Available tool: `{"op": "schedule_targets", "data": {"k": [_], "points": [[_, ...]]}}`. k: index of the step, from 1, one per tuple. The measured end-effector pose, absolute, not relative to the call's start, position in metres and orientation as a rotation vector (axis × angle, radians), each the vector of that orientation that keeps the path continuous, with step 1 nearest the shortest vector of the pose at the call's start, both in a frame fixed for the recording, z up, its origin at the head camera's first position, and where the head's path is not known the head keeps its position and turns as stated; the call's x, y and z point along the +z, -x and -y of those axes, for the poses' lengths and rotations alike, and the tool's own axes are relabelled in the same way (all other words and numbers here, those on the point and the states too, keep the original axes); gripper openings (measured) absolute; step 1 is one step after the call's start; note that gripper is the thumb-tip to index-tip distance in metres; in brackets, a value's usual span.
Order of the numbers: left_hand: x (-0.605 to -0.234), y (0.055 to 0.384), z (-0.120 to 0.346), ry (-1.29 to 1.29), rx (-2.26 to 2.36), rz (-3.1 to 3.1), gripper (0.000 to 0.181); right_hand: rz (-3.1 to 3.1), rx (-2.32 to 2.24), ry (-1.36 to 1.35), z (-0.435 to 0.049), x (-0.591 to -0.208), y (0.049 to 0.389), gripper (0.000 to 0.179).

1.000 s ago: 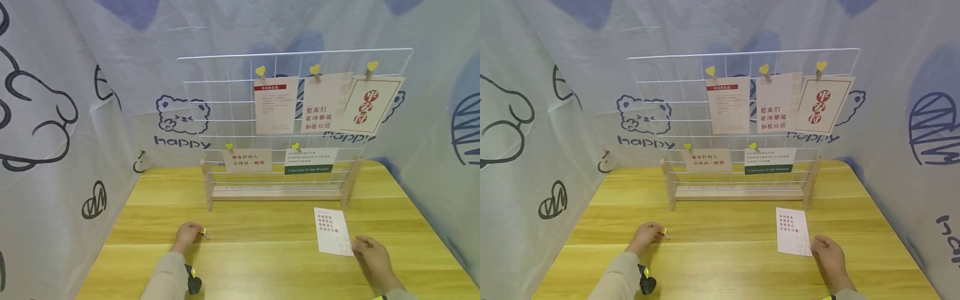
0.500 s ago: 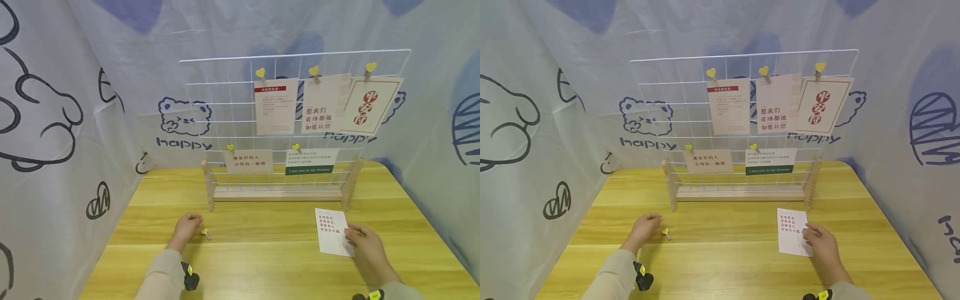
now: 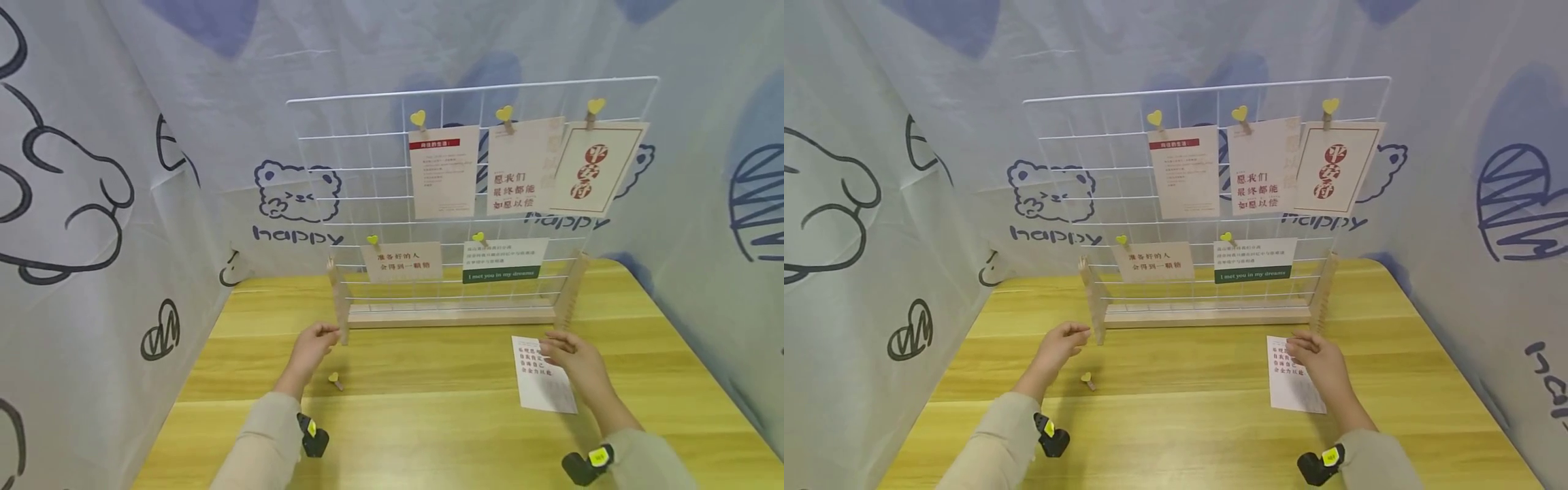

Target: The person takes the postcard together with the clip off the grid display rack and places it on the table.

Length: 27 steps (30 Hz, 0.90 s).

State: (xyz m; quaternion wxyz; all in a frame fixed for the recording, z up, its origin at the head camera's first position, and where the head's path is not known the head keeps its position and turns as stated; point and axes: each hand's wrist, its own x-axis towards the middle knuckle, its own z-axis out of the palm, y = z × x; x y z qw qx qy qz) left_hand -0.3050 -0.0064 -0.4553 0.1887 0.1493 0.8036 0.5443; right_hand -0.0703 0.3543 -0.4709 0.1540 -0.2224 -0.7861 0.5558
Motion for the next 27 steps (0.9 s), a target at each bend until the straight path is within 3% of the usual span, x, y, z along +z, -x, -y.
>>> {"op": "schedule_targets", "data": {"k": [27], "points": [[-0.370,0.305,-0.038,-0.648,1.633,-2.220,0.029,2.155,1.637,0.302,-0.333,-0.402,0.129,0.040]]}}
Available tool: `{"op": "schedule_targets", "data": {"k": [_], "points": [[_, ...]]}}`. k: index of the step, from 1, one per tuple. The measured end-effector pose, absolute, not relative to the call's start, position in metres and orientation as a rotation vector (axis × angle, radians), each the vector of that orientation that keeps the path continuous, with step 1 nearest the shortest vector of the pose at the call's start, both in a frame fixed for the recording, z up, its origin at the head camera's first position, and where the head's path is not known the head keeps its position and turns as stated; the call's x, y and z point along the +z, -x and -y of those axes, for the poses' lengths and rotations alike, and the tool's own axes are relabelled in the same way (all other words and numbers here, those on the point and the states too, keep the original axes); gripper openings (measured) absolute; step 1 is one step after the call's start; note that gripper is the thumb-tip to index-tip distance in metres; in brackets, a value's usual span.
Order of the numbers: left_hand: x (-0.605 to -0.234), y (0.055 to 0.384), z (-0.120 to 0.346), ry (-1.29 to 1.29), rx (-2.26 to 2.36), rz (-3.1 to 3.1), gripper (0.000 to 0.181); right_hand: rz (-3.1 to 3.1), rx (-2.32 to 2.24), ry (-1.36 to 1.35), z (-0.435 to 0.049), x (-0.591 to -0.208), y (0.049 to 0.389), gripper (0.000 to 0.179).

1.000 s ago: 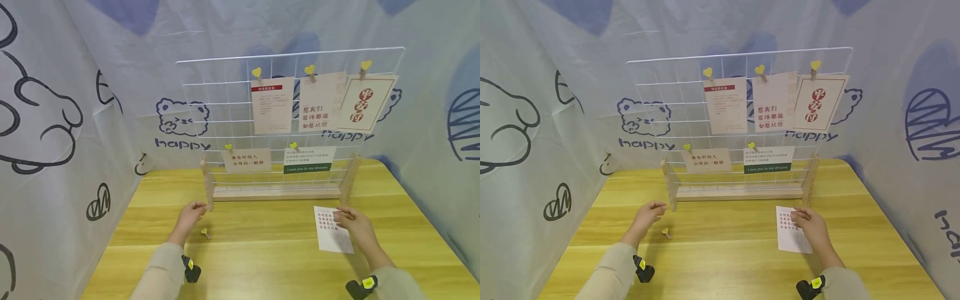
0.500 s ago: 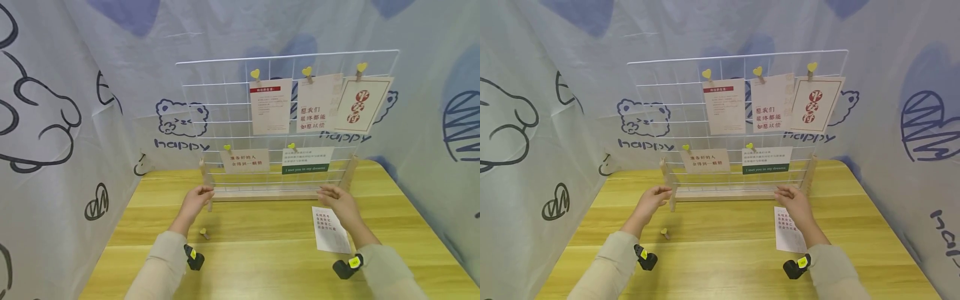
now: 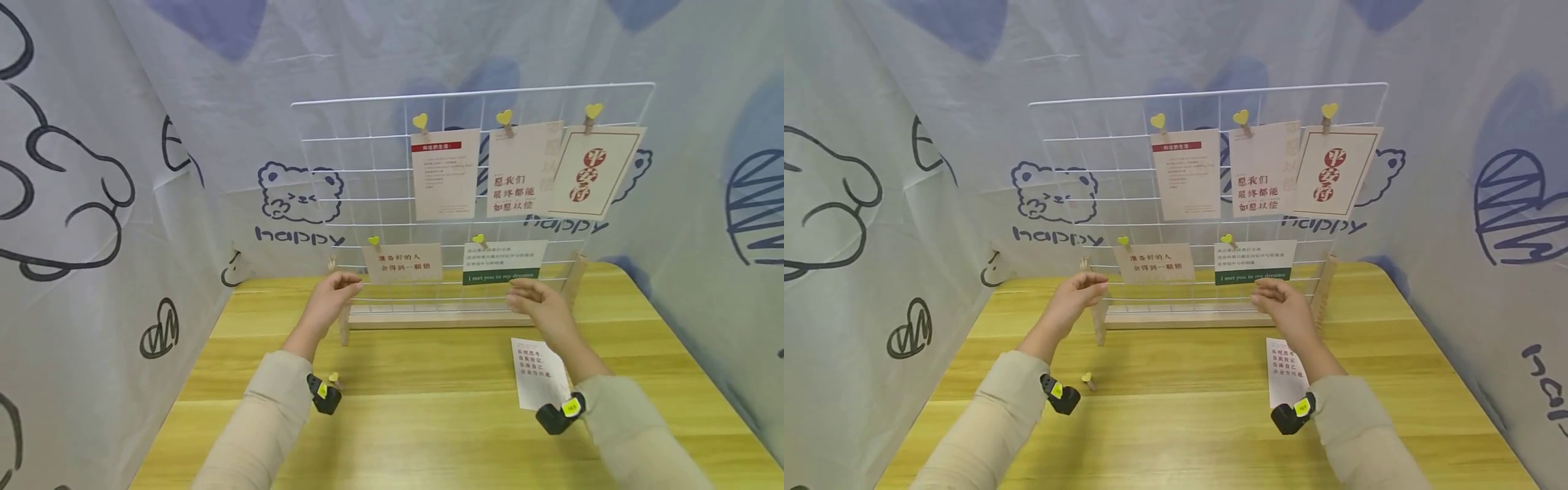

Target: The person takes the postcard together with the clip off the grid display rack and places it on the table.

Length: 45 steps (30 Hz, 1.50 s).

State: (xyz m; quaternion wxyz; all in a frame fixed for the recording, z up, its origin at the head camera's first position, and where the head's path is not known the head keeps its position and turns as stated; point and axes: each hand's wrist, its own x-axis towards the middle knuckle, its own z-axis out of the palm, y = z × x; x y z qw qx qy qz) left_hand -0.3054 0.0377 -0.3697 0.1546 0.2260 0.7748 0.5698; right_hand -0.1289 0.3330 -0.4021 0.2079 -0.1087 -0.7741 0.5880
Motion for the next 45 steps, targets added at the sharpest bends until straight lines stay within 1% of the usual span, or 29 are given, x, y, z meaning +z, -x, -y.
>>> {"op": "schedule_targets", "data": {"k": [4,9,15,21,29,35,45], "points": [[-0.360,0.307,-0.043,-0.681,1.633,-2.211,0.029,2.177,1.629,0.314,-0.331,-0.393,0.134,0.045],[-0.345,0.305,-0.049,-0.721,1.680,-2.162,0.034,2.166,1.638,0.302,-0.328,-0.383,0.142,0.046],[-0.331,0.305,-0.057,-0.797,1.693,-2.152,0.035,2.102,1.687,0.266,-0.324,-0.372,0.152,0.043],[-0.319,0.307,-0.066,-0.835,1.727,-2.145,0.032,2.002,1.785,0.203,-0.325,-0.363,0.159,0.041],[-0.300,0.307,-0.082,-0.838,1.769,-2.154,0.033,2.046,1.685,0.214,-0.327,-0.349,0.170,0.041],[-0.286,0.308,-0.093,-0.889,1.765,-2.159,0.034,2.037,1.660,0.217,-0.328,-0.341,0.175,0.035],[-0.263,0.312,-0.112,-0.969,1.802,-2.149,0.036,2.079,1.563,0.268,-0.330,-0.324,0.182,0.037]]}}
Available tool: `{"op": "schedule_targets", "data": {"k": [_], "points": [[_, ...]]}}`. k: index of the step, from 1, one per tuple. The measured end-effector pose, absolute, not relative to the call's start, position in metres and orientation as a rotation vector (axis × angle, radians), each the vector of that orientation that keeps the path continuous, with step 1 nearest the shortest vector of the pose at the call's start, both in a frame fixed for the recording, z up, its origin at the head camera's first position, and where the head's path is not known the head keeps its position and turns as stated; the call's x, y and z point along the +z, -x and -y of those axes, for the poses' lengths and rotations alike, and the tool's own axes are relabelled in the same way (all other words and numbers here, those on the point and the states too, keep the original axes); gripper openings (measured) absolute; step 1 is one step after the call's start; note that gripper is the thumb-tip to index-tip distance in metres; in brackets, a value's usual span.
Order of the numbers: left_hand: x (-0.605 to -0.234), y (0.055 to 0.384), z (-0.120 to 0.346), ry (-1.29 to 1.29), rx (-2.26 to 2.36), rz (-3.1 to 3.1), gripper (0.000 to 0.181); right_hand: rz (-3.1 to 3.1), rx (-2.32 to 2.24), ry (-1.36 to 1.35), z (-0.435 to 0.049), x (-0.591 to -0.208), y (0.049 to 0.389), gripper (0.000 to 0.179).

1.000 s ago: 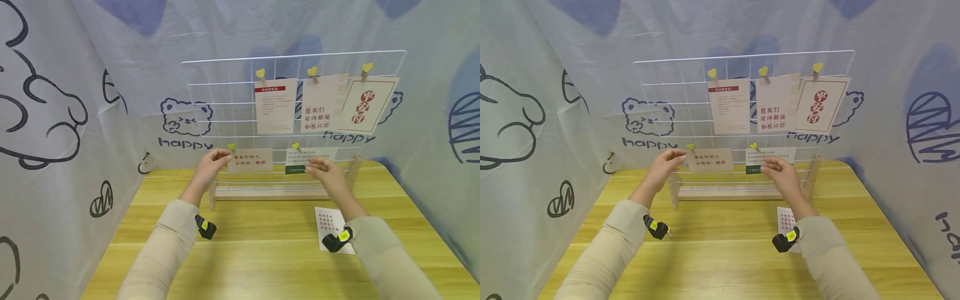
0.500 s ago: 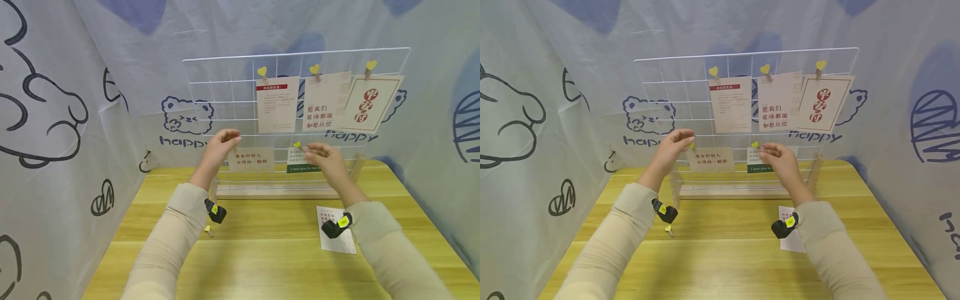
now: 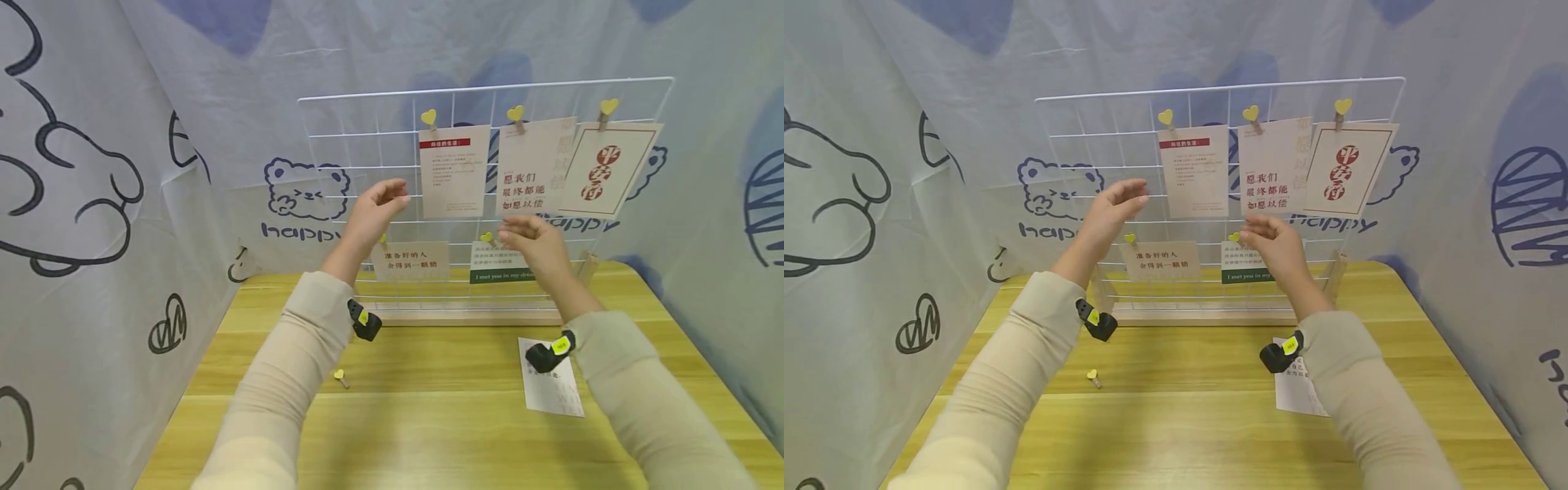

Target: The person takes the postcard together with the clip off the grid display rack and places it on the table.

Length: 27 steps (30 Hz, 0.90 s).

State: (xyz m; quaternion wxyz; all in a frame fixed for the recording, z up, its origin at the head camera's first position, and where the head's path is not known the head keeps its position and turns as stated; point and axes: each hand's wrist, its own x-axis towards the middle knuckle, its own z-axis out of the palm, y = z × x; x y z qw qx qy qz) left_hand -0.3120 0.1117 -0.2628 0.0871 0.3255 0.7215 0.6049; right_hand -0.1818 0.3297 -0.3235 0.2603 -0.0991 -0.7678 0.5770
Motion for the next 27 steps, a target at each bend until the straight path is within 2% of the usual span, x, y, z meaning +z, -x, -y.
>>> {"op": "schedule_targets", "data": {"k": [15,22,27], "points": [[-0.226,0.318,-0.125,-1.114,1.798,-2.210,0.040,2.073,1.506,0.217,-0.322,-0.287,0.201,0.037],[-0.211,0.311,-0.129,-1.135,1.779,-2.236,0.043,2.003,1.535,0.237,-0.323,-0.285,0.210,0.038],[-0.211,0.318,-0.136,-1.158,1.823,-2.208,0.043,2.010,1.530,0.266,-0.324,-0.285,0.213,0.042]]}}
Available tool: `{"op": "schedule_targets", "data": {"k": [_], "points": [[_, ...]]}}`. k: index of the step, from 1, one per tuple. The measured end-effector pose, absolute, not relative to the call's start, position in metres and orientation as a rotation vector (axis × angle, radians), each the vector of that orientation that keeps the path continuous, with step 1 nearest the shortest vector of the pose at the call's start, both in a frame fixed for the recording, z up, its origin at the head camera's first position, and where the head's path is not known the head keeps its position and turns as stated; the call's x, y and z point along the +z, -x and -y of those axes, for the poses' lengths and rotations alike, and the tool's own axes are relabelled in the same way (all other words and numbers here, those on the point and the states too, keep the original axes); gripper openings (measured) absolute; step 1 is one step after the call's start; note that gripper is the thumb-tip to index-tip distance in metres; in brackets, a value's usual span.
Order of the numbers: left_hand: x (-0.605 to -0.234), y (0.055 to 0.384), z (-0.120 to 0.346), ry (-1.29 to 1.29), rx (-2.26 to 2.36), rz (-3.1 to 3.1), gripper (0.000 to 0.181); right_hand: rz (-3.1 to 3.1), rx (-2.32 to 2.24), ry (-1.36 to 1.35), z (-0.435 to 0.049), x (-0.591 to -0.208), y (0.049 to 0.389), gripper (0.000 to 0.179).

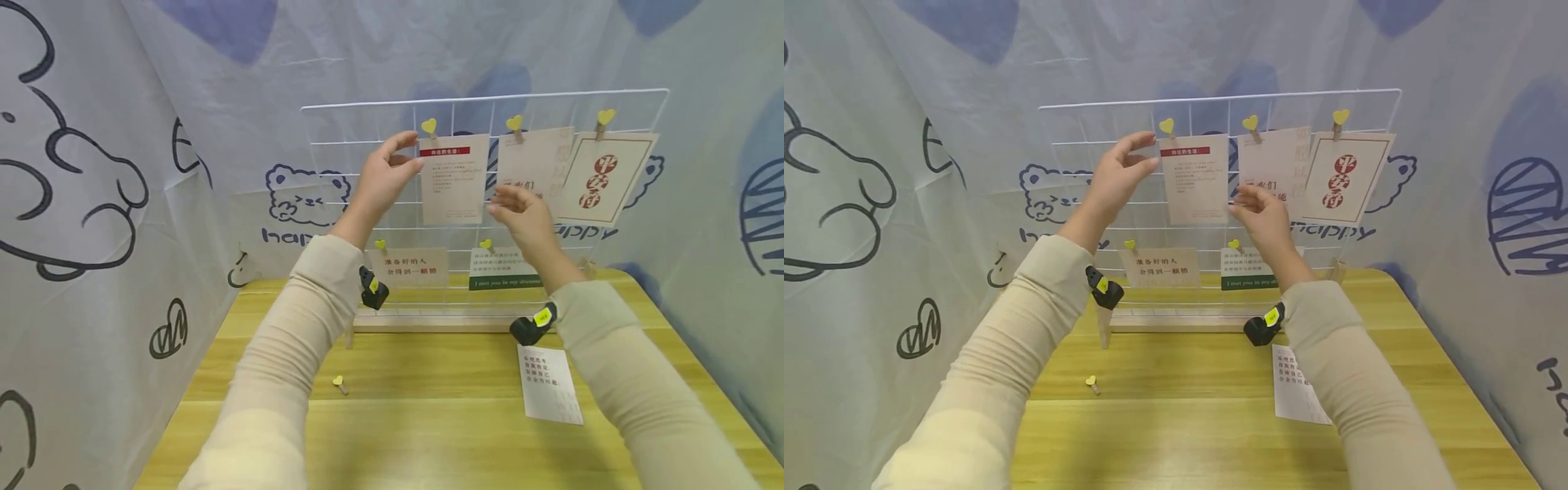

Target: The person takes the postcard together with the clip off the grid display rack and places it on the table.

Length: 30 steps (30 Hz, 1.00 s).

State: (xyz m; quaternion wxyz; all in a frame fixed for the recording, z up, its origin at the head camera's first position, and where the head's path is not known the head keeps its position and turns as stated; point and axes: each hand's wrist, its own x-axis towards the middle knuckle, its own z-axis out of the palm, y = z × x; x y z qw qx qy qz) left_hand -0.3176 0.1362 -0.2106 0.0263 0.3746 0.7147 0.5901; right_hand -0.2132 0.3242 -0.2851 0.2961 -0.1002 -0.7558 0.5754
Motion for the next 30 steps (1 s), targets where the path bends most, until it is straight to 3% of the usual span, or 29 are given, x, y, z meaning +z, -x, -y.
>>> {"op": "schedule_targets", "data": {"k": [30], "points": [[-0.172,0.319,-0.155,-1.117,1.591,-2.313,0.048,1.973,1.467,0.350,-0.318,-0.282,0.227,0.036]]}}
